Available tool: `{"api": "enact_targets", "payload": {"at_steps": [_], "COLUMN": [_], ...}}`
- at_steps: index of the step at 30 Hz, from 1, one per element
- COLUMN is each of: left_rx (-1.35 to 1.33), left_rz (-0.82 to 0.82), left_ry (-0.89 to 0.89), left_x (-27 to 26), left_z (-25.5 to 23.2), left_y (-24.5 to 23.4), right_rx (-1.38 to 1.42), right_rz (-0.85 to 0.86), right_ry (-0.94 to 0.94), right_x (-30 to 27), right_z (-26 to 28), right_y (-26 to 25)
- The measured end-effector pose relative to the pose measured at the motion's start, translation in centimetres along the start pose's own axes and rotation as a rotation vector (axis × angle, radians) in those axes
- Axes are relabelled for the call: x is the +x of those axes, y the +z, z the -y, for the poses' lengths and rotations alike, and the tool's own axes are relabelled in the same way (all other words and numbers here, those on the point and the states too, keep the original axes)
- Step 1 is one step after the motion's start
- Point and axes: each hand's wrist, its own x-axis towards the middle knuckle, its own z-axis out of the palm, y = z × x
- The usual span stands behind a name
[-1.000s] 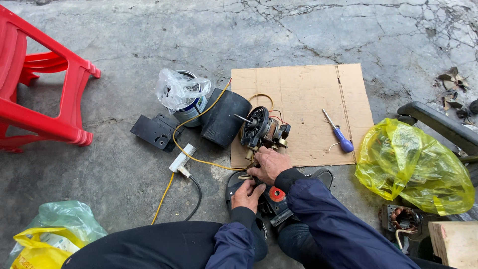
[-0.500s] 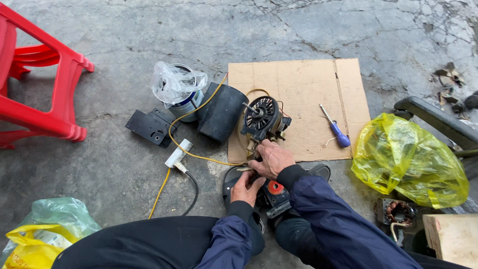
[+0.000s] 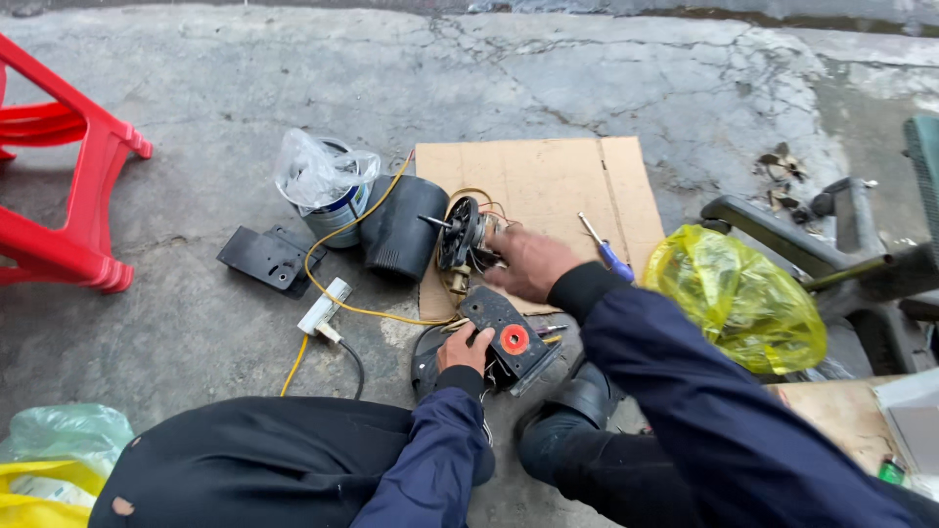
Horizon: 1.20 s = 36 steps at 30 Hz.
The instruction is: The person sits on the ground and works on a disassembled electrical motor, using a screwdriver to adjust components on a black plastic part. They then move to a nearby table to select a small metal piece from a container of parts before returning to the motor to continue the repair.
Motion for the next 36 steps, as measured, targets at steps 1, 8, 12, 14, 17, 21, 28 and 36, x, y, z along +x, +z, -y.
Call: {"api": "enact_targets", "payload": {"at_steps": [1,8,12,14,17,21,28,36], "left_rx": [0.003,0.15,0.099,0.035,-0.051,-0.385,-0.367,-0.244], "left_rz": [0.004,-0.09,-0.087,-0.065,-0.021,-0.059,0.036,0.002], "left_ry": [0.014,-0.006,-0.063,-0.078,-0.099,-0.191,-0.138,-0.057], "left_x": [0.7,1.7,1.9,1.0,-0.9,-4.2,-5.4,-6.4], "left_z": [0.0,0.8,1.1,0.3,0.3,0.6,3.8,1.0], "left_y": [0.0,1.6,2.1,1.3,0.8,2.5,4.6,2.3], "right_rx": [-0.003,-0.365,-0.318,-0.262,-0.118,-0.11,-0.213,-0.169], "right_rz": [-0.012,-0.065,-0.047,-0.044,-0.06,-0.164,-0.111,-0.32], "right_ry": [0.008,-0.067,-0.22,-0.255,-0.388,-0.596,-0.414,-0.409], "right_x": [-1.2,-10.4,-6.4,-3.3,2.6,6.8,5.8,5.6], "right_z": [0.7,4.0,-0.7,-0.7,-1.4,-2.7,-1.7,-3.3], "right_y": [-3.1,-15.0,-11.0,-8.0,-0.6,8.6,11.4,13.6]}}
